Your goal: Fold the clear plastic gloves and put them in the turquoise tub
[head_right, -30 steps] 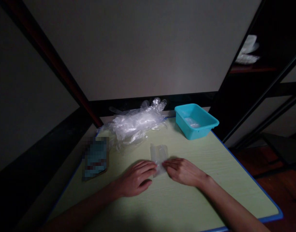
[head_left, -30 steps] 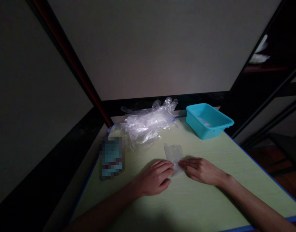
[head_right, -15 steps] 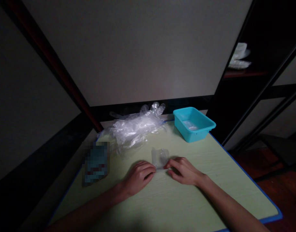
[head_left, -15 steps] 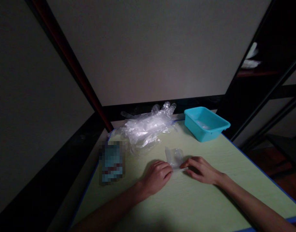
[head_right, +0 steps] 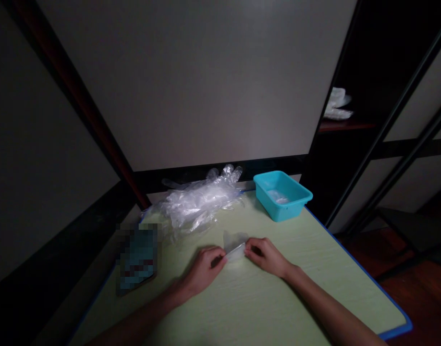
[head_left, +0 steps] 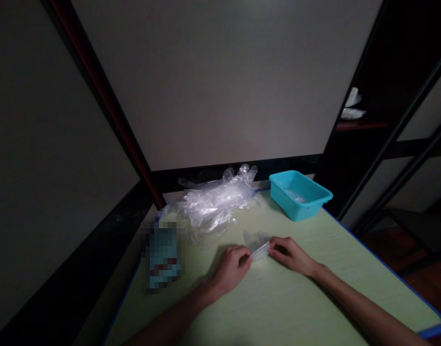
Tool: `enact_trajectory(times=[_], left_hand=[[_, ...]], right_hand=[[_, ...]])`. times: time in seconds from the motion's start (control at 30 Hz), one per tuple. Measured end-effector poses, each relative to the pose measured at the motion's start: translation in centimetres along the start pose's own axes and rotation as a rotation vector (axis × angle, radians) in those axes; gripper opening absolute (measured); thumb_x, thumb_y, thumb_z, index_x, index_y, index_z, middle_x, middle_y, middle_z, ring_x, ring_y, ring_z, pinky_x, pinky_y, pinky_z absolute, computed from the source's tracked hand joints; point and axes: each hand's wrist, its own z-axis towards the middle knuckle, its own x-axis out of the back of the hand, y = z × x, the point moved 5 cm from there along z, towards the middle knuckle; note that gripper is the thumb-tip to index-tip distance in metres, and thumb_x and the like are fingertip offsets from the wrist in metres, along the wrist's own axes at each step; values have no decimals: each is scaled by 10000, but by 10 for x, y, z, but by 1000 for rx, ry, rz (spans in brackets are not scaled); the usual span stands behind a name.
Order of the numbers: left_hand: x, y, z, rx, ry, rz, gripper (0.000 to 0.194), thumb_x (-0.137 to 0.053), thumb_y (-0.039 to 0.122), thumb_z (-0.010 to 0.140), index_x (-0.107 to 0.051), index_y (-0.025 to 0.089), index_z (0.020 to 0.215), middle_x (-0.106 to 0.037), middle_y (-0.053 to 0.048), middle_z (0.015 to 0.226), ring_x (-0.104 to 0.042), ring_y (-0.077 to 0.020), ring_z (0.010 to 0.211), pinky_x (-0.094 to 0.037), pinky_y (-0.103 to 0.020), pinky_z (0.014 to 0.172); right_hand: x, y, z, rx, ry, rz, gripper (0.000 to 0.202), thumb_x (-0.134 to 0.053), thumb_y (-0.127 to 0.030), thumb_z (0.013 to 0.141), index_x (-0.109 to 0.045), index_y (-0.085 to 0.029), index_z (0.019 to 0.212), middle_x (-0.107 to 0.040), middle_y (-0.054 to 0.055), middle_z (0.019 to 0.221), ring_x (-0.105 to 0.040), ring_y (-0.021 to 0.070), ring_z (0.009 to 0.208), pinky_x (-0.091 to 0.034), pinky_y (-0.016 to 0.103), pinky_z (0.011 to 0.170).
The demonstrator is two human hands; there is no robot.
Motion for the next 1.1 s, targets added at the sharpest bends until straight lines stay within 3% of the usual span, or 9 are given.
enact_trajectory(times=[0.13, 0.23, 0.4, 0.6, 0.9, 1.1], left_hand=[[-4, -13, 14, 83, -41, -150, 141, -466, 130, 704, -516, 142, 572, -494, 42, 524, -474, -93, 527, -321, -174, 484], [-6, -22, 23, 120, -41, -222, 56, -484, 93, 659, -506, 144, 653, -500, 52, 535, -495, -90, 530, -334, -162, 476], [-9, -34, 26, 181, 10, -261, 337, -511, 56, 612, -453, 146, 931, -481, 86, 517, -467, -80, 473, -331, -161, 454], [-11, -38, 24, 216, 66, -235, 550, -577, 64, 578, -376, 152, 1082, -499, 94, 542, -474, -88, 506, -346, -174, 487], [-15, -45, 25, 236, 110, -178, 677, -581, 82, 607, -271, 153, 1205, -523, 84, 591, -518, -104, 578, -395, -204, 575], [-17, -49, 29, 233, 97, -172, 704, -580, 99, 623, -227, 150, 1230, -520, 94, 568, -541, -108, 567, -408, -203, 564]], right_hand=[[-2, 10, 10, -84, 13, 148, 207, -458, -325, 782, -453, -162, 654, -428, -36, 560, -376, 86, 505, -274, 198, 460], [-4, 16, 20, -125, 12, 172, 197, -454, -318, 753, -421, -168, 629, -410, -45, 529, -363, 77, 474, -267, 191, 433], [-4, 26, 33, -201, 41, 165, 153, -491, -274, 666, -440, -162, 574, -424, -45, 467, -347, 72, 423, -255, 191, 396], [-3, 32, 32, -235, 137, 115, 113, -472, -241, 652, -458, -158, 576, -460, -34, 488, -379, 77, 447, -278, 191, 415], [-1, 27, 29, -252, 210, 40, 55, -449, -189, 644, -468, -164, 599, -535, -5, 530, -479, 110, 492, -334, 202, 449], [1, 22, 26, -227, 269, -34, 112, -441, -170, 656, -433, -178, 768, -503, -49, 476, -441, 102, 411, -294, 194, 400]])
